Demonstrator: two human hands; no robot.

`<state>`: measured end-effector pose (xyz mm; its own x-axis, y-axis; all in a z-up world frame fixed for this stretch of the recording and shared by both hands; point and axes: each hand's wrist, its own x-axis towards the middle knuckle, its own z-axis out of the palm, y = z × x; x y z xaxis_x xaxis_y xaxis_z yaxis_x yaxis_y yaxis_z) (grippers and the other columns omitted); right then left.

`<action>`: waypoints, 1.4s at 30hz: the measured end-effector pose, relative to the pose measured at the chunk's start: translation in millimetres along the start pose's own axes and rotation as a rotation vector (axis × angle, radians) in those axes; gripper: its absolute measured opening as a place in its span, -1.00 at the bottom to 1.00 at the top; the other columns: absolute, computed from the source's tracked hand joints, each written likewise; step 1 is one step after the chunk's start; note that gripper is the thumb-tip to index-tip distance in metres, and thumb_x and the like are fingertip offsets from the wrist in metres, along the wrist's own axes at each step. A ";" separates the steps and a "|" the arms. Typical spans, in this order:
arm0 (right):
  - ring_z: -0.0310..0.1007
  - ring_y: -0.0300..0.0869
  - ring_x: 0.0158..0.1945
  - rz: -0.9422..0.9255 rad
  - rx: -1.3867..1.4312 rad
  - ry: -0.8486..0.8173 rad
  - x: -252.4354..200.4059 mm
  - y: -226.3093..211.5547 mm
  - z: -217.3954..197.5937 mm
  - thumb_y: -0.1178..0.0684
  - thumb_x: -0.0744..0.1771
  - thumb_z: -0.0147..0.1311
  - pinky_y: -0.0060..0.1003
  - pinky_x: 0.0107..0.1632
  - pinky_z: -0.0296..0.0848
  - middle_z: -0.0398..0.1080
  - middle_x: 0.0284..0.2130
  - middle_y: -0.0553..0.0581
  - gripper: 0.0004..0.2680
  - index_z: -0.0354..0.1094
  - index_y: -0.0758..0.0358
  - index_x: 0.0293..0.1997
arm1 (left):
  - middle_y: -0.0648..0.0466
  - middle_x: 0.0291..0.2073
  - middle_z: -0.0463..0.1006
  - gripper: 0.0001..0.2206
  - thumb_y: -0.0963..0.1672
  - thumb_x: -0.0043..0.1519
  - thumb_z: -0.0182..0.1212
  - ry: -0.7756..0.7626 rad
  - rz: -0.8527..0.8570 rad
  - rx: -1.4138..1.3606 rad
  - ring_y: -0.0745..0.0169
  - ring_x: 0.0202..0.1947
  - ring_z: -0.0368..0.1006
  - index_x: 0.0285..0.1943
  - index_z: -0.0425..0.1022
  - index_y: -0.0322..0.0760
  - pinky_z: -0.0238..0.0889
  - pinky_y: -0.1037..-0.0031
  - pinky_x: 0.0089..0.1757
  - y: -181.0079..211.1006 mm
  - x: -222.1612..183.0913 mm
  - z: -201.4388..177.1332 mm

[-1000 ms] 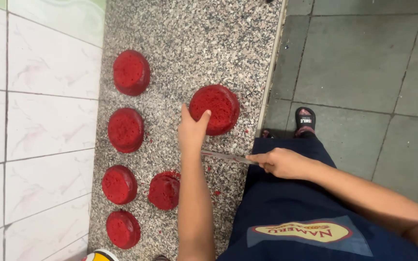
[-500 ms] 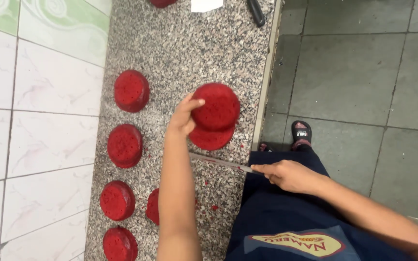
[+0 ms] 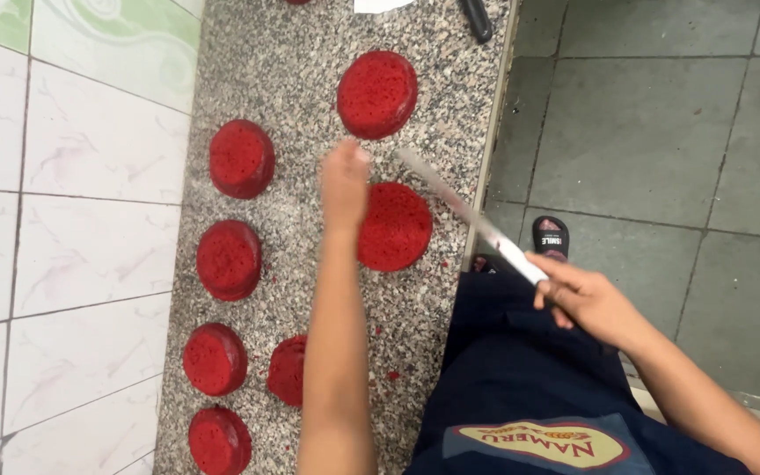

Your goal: Trim and level red sponge cake layers using a serrated knife.

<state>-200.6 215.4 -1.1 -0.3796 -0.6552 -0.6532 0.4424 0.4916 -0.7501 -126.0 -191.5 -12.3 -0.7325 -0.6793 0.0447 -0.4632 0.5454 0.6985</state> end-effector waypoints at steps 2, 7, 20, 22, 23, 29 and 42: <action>0.27 -0.31 -0.57 -0.053 -0.011 0.011 11.1 -4.9 0.0 0.14 0.38 -0.05 -0.39 -0.47 0.34 0.44 -0.44 0.05 -0.62 0.24 0.01 0.41 | -0.16 0.12 0.53 -0.61 -0.01 0.41 0.04 -0.067 0.162 0.090 -0.14 0.16 0.41 0.23 0.50 -0.37 0.22 0.14 0.17 4.7 -24.6 4.2; 0.26 -0.34 -0.56 -0.080 -0.015 -0.033 32.4 -16.6 15.3 0.15 0.38 -0.05 -0.43 -0.46 0.35 0.43 -0.43 0.03 -0.61 0.22 0.04 0.43 | -0.17 0.08 0.54 -0.61 0.04 0.36 0.06 -0.162 0.282 0.252 -0.25 0.05 0.40 0.14 0.57 -0.29 0.23 0.08 0.08 7.3 -64.0 -8.8; 0.23 -0.37 -0.60 -0.023 -0.022 -0.235 71.4 7.1 51.2 0.13 0.40 -0.09 -0.45 -0.51 0.32 0.41 -0.45 0.02 -0.63 0.22 -0.01 0.43 | -0.23 0.52 0.13 -0.19 0.23 0.18 0.18 -0.244 -0.016 0.330 -0.26 0.52 -0.02 0.51 0.25 -0.26 -0.17 -0.14 0.34 2.8 -170.9 -42.0; 0.24 -0.37 -0.60 -0.023 -0.029 -0.238 71.8 7.3 51.8 0.13 0.40 -0.09 -0.45 -0.51 0.32 0.41 -0.44 0.02 -0.63 0.22 -0.02 0.43 | -0.22 0.57 0.06 -0.12 0.28 0.13 0.23 -0.304 0.071 0.419 -0.27 0.56 -0.10 0.54 0.24 -0.21 -0.29 -0.22 0.38 -3.1 -184.4 -36.7; 0.24 -0.37 -0.60 -0.033 -0.026 -0.245 72.4 7.6 52.0 0.14 0.40 -0.10 -0.45 -0.51 0.32 0.42 -0.44 0.02 -0.63 0.22 -0.02 0.43 | -0.20 0.55 0.07 -0.08 0.30 0.05 0.27 -0.283 0.127 0.457 -0.27 0.54 -0.09 0.51 0.26 -0.19 -0.31 -0.26 0.36 -5.3 -188.3 -35.5; 0.25 -0.38 -0.60 -0.034 -0.021 -0.250 71.6 6.6 53.5 0.15 0.40 -0.10 -0.45 -0.51 0.33 0.42 -0.44 0.01 -0.62 0.21 -0.03 0.43 | -0.16 0.53 0.09 -0.06 0.31 -0.05 0.36 -0.228 0.216 0.497 -0.27 0.53 -0.07 0.47 0.32 -0.11 -0.31 -0.36 0.33 -17.8 -193.4 -26.4; 0.24 -0.37 -0.60 -0.043 -0.022 -0.259 71.3 9.8 53.4 0.15 0.40 -0.11 -0.45 -0.51 0.31 0.42 -0.44 0.02 -0.62 0.21 -0.04 0.43 | -0.13 0.50 0.16 -0.11 0.28 -0.03 0.40 -0.191 0.254 0.534 -0.23 0.51 0.01 0.44 0.35 -0.12 -0.19 -0.29 0.33 -29.4 -191.6 -15.9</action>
<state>-179.9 142.8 -49.6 -0.1762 -0.7994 -0.5743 0.4113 0.4703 -0.7808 35.8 -85.2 -30.1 -0.9062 -0.4228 -0.0006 -0.4119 0.8825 0.2268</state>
